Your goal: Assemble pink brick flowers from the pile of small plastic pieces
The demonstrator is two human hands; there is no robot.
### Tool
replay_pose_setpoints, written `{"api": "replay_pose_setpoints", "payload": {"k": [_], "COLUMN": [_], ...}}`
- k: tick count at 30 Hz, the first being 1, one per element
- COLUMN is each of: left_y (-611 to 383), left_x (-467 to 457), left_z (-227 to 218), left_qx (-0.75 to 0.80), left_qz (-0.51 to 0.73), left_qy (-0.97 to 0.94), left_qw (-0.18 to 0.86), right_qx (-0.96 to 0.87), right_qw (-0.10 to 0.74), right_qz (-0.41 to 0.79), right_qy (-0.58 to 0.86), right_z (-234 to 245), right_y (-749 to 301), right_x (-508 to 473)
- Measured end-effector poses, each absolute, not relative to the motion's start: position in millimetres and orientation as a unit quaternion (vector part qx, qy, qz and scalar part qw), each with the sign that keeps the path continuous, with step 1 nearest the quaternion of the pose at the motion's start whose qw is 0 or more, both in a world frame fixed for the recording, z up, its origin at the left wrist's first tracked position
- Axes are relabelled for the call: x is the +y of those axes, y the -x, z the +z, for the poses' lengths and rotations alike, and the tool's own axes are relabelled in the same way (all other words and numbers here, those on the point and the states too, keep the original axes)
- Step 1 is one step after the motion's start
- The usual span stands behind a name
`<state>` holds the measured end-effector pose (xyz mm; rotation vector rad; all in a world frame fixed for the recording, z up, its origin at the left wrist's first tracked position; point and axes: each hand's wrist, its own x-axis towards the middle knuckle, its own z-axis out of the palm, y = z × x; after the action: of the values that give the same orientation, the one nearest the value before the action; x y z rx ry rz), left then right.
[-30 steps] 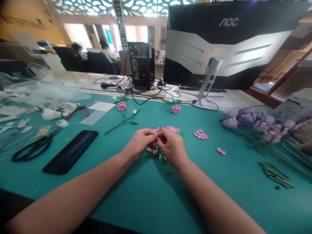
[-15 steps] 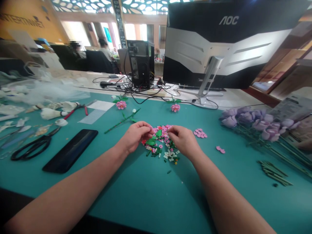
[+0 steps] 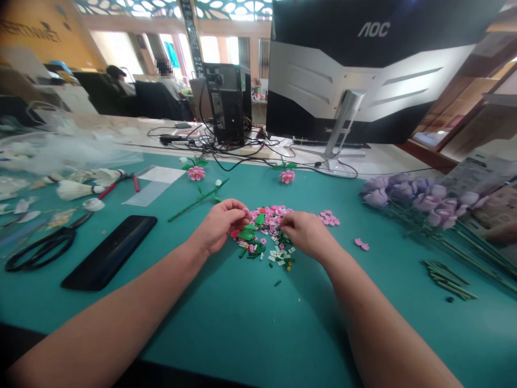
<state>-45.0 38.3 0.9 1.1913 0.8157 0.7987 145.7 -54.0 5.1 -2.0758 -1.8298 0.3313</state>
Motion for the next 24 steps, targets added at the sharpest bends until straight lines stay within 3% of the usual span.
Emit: {"api": "replay_pose_setpoints", "payload": {"k": [11,18,24], "left_y": [47,46,44], "left_x": [40,39,39], "left_z": [0,-1,-5], "left_qx": [0.359,0.356,0.355], "left_qz": [0.349,0.353,0.351], "left_qy": [-0.552,-0.551,-0.549], "left_qw": [0.667,0.667,0.67], "right_qx": [-0.627,-0.71,-0.685], "right_qw": [0.192,0.203,0.185], "right_qz": [0.036,0.063,-0.032], "right_qy": [0.754,0.671,0.704], "right_z": [-3,-13,-31], "right_y": [-150,-128,-128], "right_x": [-50,-47,-42]}}
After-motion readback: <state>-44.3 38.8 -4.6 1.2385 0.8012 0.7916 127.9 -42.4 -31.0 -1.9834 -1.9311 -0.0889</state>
